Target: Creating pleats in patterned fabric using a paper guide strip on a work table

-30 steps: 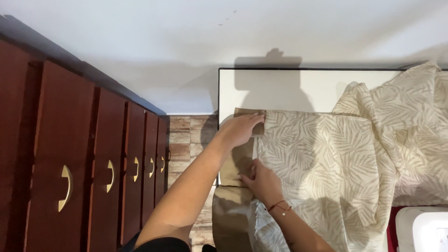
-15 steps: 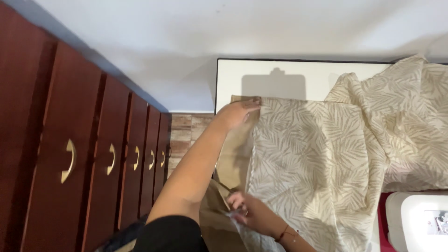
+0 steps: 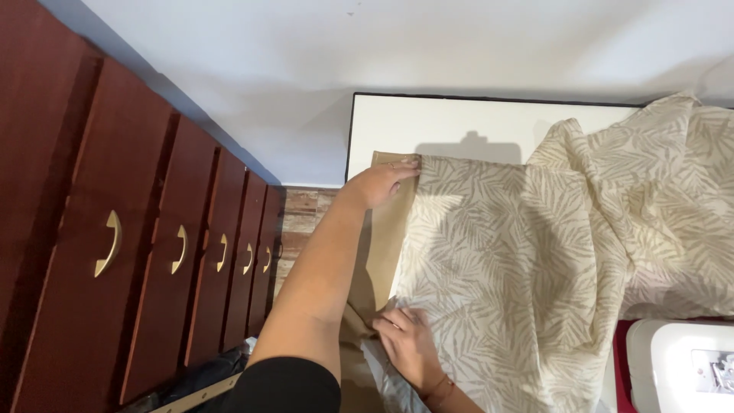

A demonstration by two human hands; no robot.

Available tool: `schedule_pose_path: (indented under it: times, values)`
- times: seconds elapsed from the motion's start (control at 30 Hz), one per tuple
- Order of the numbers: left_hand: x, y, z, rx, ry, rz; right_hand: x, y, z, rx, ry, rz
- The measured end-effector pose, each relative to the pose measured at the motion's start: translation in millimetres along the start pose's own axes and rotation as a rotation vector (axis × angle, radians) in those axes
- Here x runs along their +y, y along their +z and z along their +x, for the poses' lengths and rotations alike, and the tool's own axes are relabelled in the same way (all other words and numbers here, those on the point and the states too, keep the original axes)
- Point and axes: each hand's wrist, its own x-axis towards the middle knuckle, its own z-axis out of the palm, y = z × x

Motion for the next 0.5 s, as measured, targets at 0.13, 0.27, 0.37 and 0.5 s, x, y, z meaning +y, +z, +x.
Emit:
schedule_pose_path:
  times: [0.13, 0.27, 0.37, 0.5]
  values:
    - [1, -5, 2, -0.022, 0.021, -0.014, -25, -39, 14, 0.151, -0.094, 0.127]
    - [5, -7, 1, -0.075, -0.002, -0.001, -9, -36, -8, 0.159, 0.01, 0.098]
    - [-5, 6, 1, 0.03, 0.049, 0.065, 8, -33, -15, 0.035, 0.115, 0.083]
    - [-20, 16, 4, 0.224, 0.218, 0.142, 35, -44, 25, 0.12, 0.308, 0.219]
